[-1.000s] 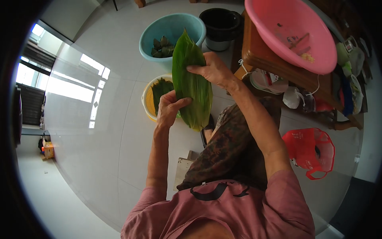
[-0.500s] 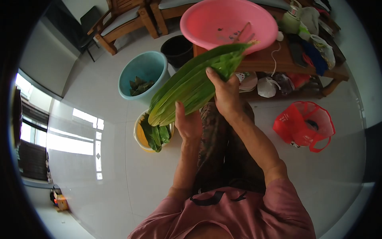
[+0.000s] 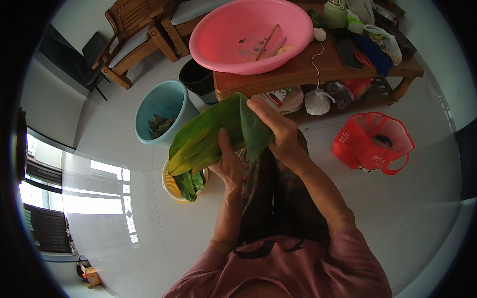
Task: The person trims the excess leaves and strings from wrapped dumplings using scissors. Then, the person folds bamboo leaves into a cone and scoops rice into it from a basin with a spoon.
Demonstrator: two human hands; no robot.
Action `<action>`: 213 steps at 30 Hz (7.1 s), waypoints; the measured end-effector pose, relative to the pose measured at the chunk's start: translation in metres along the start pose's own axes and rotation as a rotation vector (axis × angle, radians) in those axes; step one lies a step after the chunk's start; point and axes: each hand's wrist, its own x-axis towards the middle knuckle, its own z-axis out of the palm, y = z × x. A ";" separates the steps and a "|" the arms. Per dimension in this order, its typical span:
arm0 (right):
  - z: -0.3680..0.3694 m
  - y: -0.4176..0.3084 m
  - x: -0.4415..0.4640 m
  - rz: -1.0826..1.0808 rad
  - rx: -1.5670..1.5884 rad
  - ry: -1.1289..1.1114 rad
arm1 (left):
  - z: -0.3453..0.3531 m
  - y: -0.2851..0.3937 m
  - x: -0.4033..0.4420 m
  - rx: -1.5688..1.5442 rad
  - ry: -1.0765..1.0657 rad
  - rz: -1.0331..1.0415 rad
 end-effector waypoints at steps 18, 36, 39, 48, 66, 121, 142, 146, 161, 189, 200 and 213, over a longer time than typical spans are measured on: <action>-0.009 0.034 0.003 -0.458 -0.448 -0.415 | -0.018 -0.027 0.017 0.612 -0.452 0.710; -0.009 0.042 0.005 -0.606 -0.334 -0.437 | -0.033 -0.029 0.013 0.620 -0.648 0.715; -0.011 0.035 0.003 -0.583 -0.316 -0.378 | -0.032 -0.026 0.008 0.579 -0.613 0.655; -0.009 0.019 0.012 -0.393 -0.091 -0.353 | -0.033 -0.017 0.009 0.616 -0.642 0.737; 0.010 0.000 0.092 0.925 0.351 -0.817 | -0.028 0.045 0.149 0.115 -1.015 -0.343; 0.036 0.002 0.118 0.429 -0.203 -1.038 | -0.023 0.015 0.107 -0.276 -1.002 -0.640; 0.040 0.025 0.072 0.491 0.419 -0.746 | -0.033 -0.015 0.090 -0.286 -0.976 -0.476; 0.032 0.012 0.073 0.586 0.358 -0.784 | -0.030 0.000 0.082 -0.332 -0.942 -0.603; 0.021 -0.018 0.071 -0.047 0.143 -0.664 | -0.029 -0.017 0.071 -0.157 -0.695 -0.244; 0.026 -0.008 0.067 0.130 0.236 -0.918 | -0.044 -0.017 0.073 -0.110 -0.874 -0.483; 0.011 -0.011 0.077 0.118 0.168 -1.221 | -0.052 -0.034 0.074 -0.124 -0.902 -0.648; 0.002 -0.012 0.060 -0.266 -0.141 -1.048 | -0.051 -0.023 0.074 0.040 -0.951 -0.528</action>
